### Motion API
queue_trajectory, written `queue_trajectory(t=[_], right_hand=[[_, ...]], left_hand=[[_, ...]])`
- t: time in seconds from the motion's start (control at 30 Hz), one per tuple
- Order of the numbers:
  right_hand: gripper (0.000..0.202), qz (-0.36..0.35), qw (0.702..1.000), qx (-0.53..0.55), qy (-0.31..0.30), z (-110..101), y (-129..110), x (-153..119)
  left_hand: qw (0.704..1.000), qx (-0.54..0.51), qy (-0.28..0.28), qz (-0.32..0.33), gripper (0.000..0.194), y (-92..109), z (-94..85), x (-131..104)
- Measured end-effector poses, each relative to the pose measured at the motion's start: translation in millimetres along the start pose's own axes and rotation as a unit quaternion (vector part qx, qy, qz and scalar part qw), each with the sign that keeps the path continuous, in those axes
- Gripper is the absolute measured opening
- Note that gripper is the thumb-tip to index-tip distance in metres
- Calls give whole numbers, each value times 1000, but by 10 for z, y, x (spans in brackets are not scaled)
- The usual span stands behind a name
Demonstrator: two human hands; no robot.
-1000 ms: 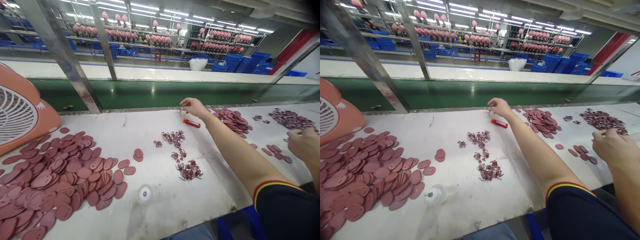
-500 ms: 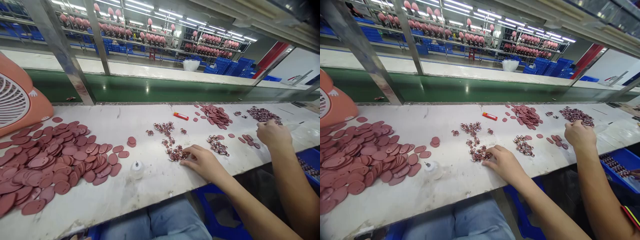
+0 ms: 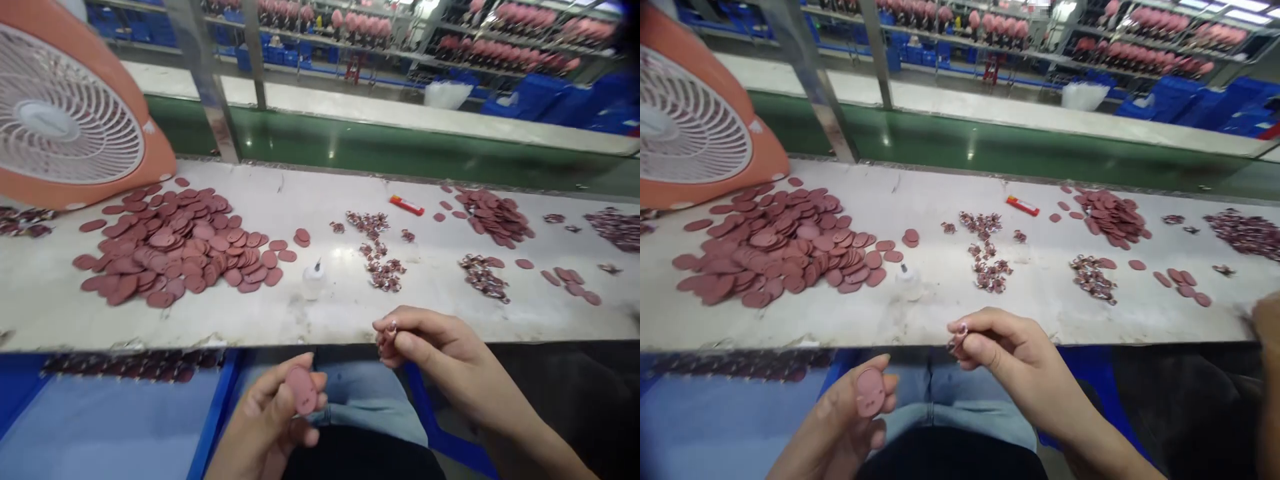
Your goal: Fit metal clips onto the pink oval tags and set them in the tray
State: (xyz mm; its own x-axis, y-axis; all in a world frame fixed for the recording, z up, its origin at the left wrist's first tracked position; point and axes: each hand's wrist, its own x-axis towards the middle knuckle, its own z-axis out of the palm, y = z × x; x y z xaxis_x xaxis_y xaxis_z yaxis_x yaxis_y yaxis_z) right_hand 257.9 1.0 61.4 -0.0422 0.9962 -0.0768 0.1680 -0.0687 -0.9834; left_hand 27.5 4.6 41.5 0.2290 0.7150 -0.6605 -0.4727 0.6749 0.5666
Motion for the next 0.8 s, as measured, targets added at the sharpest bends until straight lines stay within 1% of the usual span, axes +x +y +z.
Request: queue_trajectory(t=[0.1,0.17,0.27,0.37,0.5,0.6,0.8], right_hand=[[13,31,994,50,-91,229,-184,-35],[15,25,990,31,-133,318,-266,-22],[20,-45,987,-48,-144,380,-323,11],[22,-103,977,-98,-160,396,-328,32],[17,-112,968,-122,-189,401,-322,42],[17,-111,964,-130,-202,405,-331,46],[16,-133,956,-152,-214,412,-370,62]], left_hand=[[998,-13,-55,-9,40,-17,3,-43],[996,-14,-92,-8,35,-31,-36,-52],[991,-12,-133,-5,34,-48,-107,-52],[988,-19,-153,-5,34,-57,-153,-56],[985,-24,-173,0,33,-57,-164,-72],[985,-28,-172,0,33,-54,-162,-73],[985,-21,-173,-9,31,-48,-172,-78]])
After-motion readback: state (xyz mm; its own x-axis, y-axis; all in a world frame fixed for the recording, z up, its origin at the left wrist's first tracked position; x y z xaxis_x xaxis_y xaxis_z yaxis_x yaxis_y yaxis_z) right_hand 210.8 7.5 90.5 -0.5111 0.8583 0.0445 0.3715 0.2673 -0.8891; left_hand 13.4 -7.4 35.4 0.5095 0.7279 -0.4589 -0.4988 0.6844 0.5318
